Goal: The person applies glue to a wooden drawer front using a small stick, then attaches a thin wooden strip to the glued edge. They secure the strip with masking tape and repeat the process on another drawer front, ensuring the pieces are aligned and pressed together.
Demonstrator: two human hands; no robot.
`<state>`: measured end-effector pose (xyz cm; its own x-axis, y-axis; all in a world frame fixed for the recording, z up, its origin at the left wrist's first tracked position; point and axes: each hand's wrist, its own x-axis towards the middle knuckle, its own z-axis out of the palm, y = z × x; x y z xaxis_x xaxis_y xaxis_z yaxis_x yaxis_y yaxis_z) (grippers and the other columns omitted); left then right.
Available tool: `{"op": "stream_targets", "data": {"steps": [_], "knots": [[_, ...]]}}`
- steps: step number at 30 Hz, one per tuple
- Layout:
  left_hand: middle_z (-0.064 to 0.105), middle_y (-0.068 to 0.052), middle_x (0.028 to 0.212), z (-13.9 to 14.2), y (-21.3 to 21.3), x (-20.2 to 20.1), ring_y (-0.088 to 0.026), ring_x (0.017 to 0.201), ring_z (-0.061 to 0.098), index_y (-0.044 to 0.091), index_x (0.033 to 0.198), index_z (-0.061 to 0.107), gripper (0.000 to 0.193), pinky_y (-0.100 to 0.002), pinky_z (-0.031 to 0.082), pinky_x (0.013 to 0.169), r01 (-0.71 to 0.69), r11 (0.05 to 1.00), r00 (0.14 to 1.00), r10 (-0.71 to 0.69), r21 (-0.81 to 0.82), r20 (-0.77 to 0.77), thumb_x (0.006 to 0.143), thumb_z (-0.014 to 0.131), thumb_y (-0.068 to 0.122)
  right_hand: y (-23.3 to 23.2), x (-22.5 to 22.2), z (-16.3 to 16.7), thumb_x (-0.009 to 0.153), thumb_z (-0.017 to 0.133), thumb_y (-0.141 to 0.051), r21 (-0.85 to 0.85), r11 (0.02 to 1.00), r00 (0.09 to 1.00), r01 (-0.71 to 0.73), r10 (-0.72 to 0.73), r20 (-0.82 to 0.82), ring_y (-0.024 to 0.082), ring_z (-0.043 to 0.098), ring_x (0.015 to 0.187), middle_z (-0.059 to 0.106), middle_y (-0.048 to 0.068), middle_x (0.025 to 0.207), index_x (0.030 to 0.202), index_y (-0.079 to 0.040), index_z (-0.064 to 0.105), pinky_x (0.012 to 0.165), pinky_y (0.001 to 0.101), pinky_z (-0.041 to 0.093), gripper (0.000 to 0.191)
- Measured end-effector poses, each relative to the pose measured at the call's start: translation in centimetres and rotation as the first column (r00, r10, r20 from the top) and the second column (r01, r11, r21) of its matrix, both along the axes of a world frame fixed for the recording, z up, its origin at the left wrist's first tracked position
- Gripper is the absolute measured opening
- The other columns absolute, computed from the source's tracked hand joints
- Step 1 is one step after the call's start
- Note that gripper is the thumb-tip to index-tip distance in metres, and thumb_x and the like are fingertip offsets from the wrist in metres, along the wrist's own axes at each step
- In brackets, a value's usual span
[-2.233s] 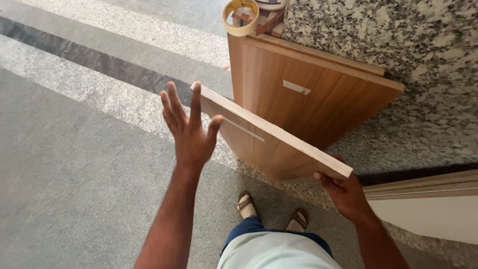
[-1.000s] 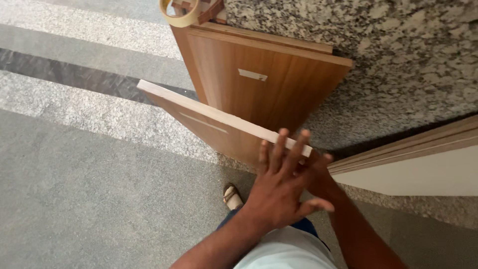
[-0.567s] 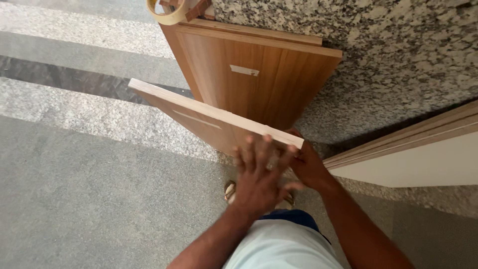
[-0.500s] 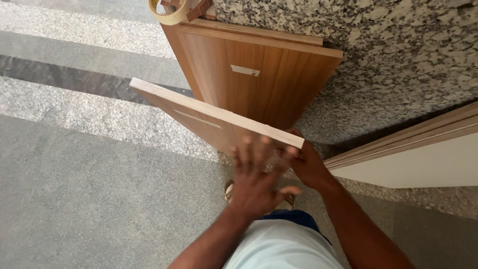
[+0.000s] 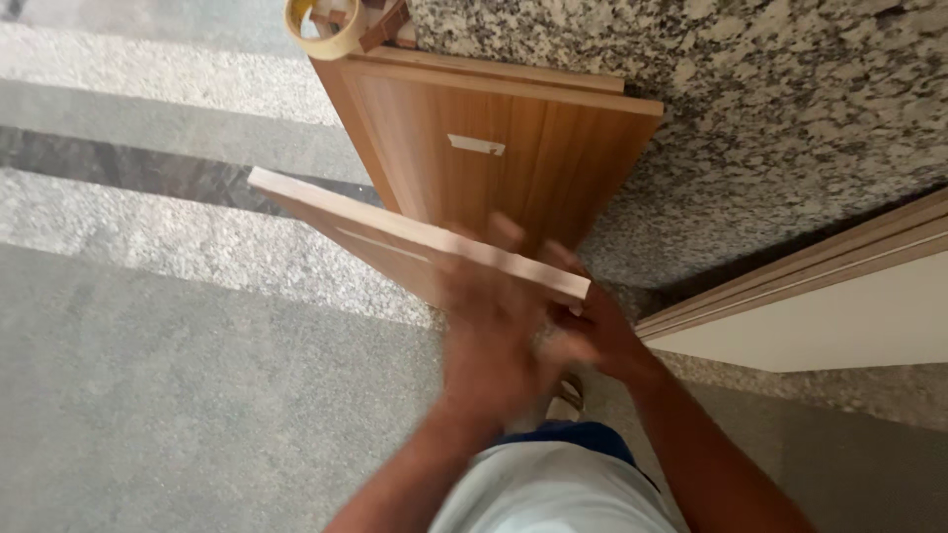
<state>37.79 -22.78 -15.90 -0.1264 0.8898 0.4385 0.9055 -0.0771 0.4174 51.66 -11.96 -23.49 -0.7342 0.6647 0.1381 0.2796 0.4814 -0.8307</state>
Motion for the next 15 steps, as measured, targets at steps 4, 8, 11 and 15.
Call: {"op": "stream_targets", "data": {"steps": [4, 8, 11, 15], "knots": [[0.021, -0.015, 0.169, 4.4, 3.3, -5.3, -0.043, 0.160, -0.001, 0.021, 0.126, 0.073, 0.065, -0.063, -0.006, 0.126, -0.146, 0.929, 0.986, 0.166, -0.341, 0.030, 0.099, 0.037, 0.068, -0.6, 0.3, -0.1, 0.101, 0.067, -0.011, -0.388, 0.920, 0.956, -0.058, -0.060, -0.287, 0.013, 0.058, 0.108, 0.061, 0.003, 0.113, 0.130, -0.007, 0.056, 0.092, 0.0304, 0.049, 0.031], [0.026, -0.020, 0.163, 6.1, 5.0, -5.6, -0.042, 0.156, -0.003, 0.016, 0.110, 0.081, 0.076, -0.057, -0.013, 0.121, -0.051, 0.876, 0.986, 0.122, -0.480, 0.117, 0.098, 0.029, 0.070, -0.8, 0.1, 0.0, 0.096, 0.070, -0.012, -0.461, 0.884, 0.982, 0.077, -0.147, -0.118, 0.011, 0.058, 0.097, 0.061, 0.000, 0.104, 0.127, -0.010, 0.055, 0.081, 0.0289, 0.050, 0.035], [0.033, -0.019, 0.162, 6.2, 4.9, -4.6, -0.041, 0.157, -0.002, 0.015, 0.104, 0.084, 0.081, -0.054, -0.012, 0.123, 0.011, 0.886, 0.957, 0.125, -0.463, 0.261, 0.097, 0.024, 0.069, -1.0, 0.0, 0.1, 0.096, 0.070, -0.012, -0.522, 0.852, 0.972, 0.027, -0.143, -0.184, 0.010, 0.056, 0.096, 0.059, 0.000, 0.103, 0.128, -0.010, 0.053, 0.081, 0.0282, 0.050, 0.036], [0.031, -0.016, 0.168, 5.3, 3.9, -4.4, -0.037, 0.161, 0.003, 0.018, 0.116, 0.079, 0.083, -0.051, -0.005, 0.128, 0.180, 0.909, 0.857, 0.043, -0.375, 0.514, 0.098, 0.016, 0.069, -1.1, 0.3, -0.1, 0.098, 0.068, -0.012, -0.452, 0.892, 0.964, -0.015, -0.106, -0.243, 0.011, 0.057, 0.101, 0.059, 0.001, 0.109, 0.128, -0.009, 0.056, 0.085, 0.0288, 0.051, 0.033]]}}
